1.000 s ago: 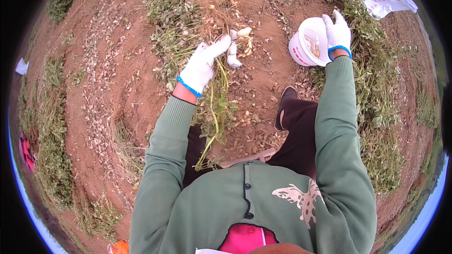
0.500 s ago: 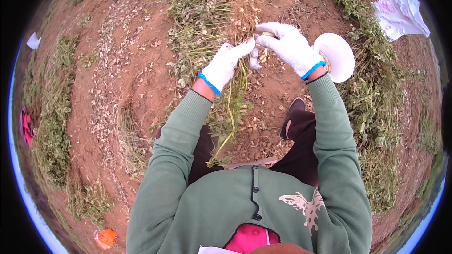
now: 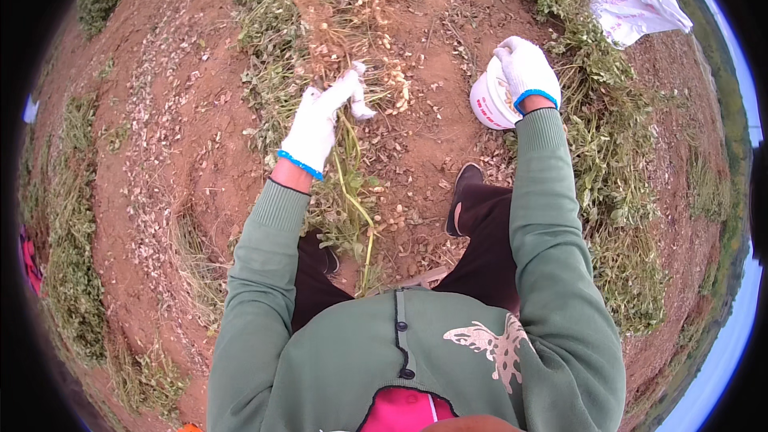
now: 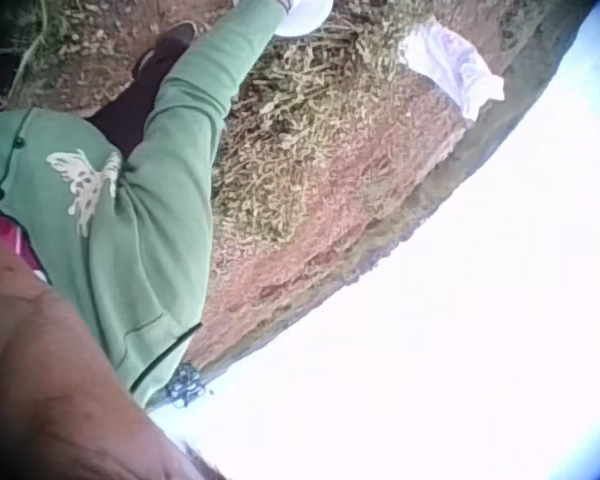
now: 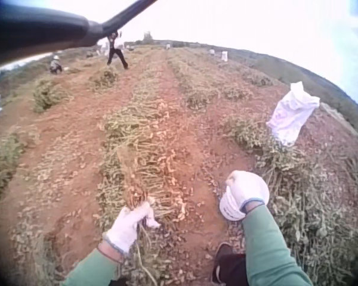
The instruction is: The person harvests peanuts by hand, pulling plants from the soil and shaking off dirt. They separate peanuts from the roots and place them into a white bucket while working in an outdoor field.
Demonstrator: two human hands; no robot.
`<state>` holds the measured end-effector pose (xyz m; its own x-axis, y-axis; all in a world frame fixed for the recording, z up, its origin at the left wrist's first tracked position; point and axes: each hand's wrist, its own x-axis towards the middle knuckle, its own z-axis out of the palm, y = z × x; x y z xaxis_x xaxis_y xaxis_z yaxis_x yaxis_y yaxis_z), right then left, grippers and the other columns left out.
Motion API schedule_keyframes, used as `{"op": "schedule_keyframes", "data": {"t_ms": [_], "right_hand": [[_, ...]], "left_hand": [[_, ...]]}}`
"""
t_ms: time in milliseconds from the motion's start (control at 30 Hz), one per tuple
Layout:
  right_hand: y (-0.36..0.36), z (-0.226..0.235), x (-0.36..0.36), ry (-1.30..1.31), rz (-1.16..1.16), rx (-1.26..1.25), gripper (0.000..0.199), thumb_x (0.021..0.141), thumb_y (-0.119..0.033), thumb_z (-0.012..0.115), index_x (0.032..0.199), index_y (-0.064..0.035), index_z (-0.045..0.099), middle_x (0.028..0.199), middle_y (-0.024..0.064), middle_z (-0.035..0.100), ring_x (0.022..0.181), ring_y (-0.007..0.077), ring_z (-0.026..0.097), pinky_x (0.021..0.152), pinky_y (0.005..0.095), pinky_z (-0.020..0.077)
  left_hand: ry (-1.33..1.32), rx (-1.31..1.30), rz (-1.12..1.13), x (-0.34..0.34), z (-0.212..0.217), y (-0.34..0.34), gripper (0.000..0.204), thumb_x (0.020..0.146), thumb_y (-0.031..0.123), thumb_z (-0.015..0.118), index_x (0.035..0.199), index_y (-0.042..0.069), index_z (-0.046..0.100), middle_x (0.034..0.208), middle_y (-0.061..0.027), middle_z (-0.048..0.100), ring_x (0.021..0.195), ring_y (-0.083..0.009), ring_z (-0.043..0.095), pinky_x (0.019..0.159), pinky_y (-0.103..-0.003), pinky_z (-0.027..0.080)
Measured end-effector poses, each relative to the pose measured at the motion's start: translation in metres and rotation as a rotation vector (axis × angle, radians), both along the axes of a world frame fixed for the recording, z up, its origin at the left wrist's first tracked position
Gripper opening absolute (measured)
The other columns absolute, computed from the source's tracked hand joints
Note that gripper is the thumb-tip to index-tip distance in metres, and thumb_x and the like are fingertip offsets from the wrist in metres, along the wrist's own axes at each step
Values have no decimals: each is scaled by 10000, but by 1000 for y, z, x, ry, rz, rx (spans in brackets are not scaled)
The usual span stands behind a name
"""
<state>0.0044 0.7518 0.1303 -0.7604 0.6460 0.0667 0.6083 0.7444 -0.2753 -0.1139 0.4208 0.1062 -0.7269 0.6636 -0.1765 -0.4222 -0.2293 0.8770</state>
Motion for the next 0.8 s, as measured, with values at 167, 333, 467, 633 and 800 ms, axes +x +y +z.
{"op": "schedule_keyframes", "data": {"t_ms": [167,333,467,633,800], "right_hand": [[58,-22,37,159,-113,158,514,926,-345,636,1380,-121,542,1386,200,549,1210,368,588,1016,463,481],[64,-23,47,186,-233,61,677,904,-355,669,1495,-132,426,1481,203,468,1281,372,543,1080,446,446],[30,0,17,460,-55,26,540,916,-314,692,1363,-30,583,1291,192,649,1183,314,632,1008,382,495],[-71,43,7,490,221,-34,428,916,-275,687,1277,-51,636,1189,179,685,1073,310,669,935,386,523],[-131,38,10,464,360,-177,388,877,-197,712,1217,-19,649,1143,181,688,1050,333,669,931,397,521]], "left_hand": [[-96,166,38,-11,-2,4,334,1015,237,615,1269,19,611,868,-18,594,717,-139,574,764,-361,536],[-83,260,104,-17,17,-5,351,1026,271,599,1271,19,590,873,-10,572,722,-128,554,770,-364,525],[-75,428,172,-38,28,-41,400,1033,287,586,1319,15,525,909,-4,517,785,-125,520,755,-339,475],[283,500,315,-43,86,-103,354,1033,234,576,1290,-5,539,952,-47,568,828,-179,552,876,-436,523],[658,344,554,-50,153,-195,300,968,244,670,1196,49,667,825,-62,674,700,-196,648,668,-378,551]]}}
